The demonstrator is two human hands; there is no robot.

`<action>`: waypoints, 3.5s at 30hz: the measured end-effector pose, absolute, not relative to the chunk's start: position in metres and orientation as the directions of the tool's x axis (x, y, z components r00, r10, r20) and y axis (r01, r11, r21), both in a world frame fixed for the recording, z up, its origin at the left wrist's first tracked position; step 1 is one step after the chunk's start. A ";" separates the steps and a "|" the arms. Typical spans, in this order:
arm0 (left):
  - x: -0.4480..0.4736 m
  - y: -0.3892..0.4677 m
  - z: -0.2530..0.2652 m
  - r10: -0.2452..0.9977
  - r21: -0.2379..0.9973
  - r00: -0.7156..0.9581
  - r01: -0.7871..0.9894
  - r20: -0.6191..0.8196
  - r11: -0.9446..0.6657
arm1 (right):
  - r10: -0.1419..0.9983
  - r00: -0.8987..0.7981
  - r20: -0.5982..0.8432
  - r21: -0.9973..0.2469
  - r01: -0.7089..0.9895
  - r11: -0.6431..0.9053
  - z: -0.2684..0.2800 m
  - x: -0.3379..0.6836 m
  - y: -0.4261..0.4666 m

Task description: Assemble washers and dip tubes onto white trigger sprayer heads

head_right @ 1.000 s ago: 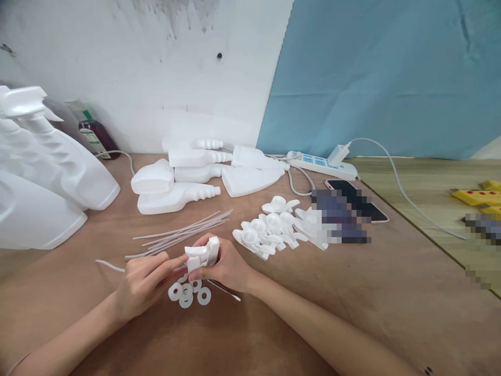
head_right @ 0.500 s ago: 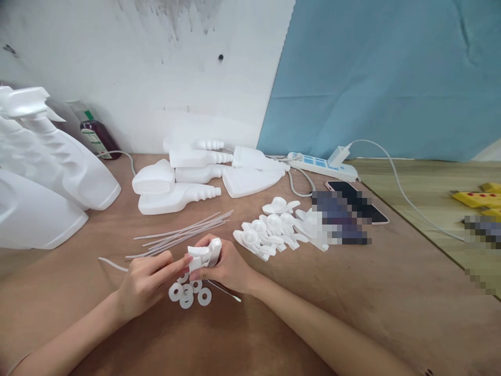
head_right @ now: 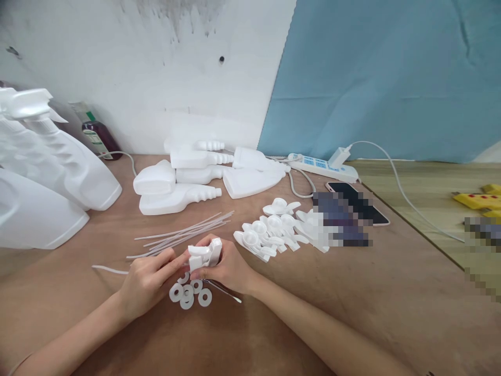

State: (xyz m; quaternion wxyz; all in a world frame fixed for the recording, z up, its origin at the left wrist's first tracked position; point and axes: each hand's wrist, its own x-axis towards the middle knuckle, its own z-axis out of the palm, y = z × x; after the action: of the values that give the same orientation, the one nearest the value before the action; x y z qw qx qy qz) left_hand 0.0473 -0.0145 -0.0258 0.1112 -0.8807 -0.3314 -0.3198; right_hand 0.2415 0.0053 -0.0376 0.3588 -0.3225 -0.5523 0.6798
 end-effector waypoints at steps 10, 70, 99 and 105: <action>0.049 -0.015 -0.027 0.574 0.105 0.526 0.673 0.628 -0.732 | 0.863 -0.501 -0.059 -0.991 -0.072 -0.110 -0.036 0.241 0.006; 0.051 -0.016 -0.028 0.605 0.261 0.576 0.569 0.549 -0.780 | 0.879 -0.470 -0.083 -0.995 -0.005 -0.097 -0.032 0.239 0.004; 0.049 -0.014 -0.031 0.544 0.187 0.593 0.556 0.594 -0.810 | 0.845 -0.528 -0.090 -0.994 -0.012 -0.113 -0.032 0.241 0.002; 0.047 -0.013 -0.032 0.529 0.169 0.631 0.539 0.567 -0.825 | 0.844 -0.528 -0.091 -0.993 -0.020 -0.119 -0.035 0.241 0.003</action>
State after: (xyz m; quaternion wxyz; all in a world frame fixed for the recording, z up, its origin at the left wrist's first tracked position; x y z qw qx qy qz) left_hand 0.0474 -0.0129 -0.0318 0.0082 -0.9031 -0.2957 -0.3114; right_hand 0.2413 0.0027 -0.0353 0.3289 -0.3575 -0.5763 0.6572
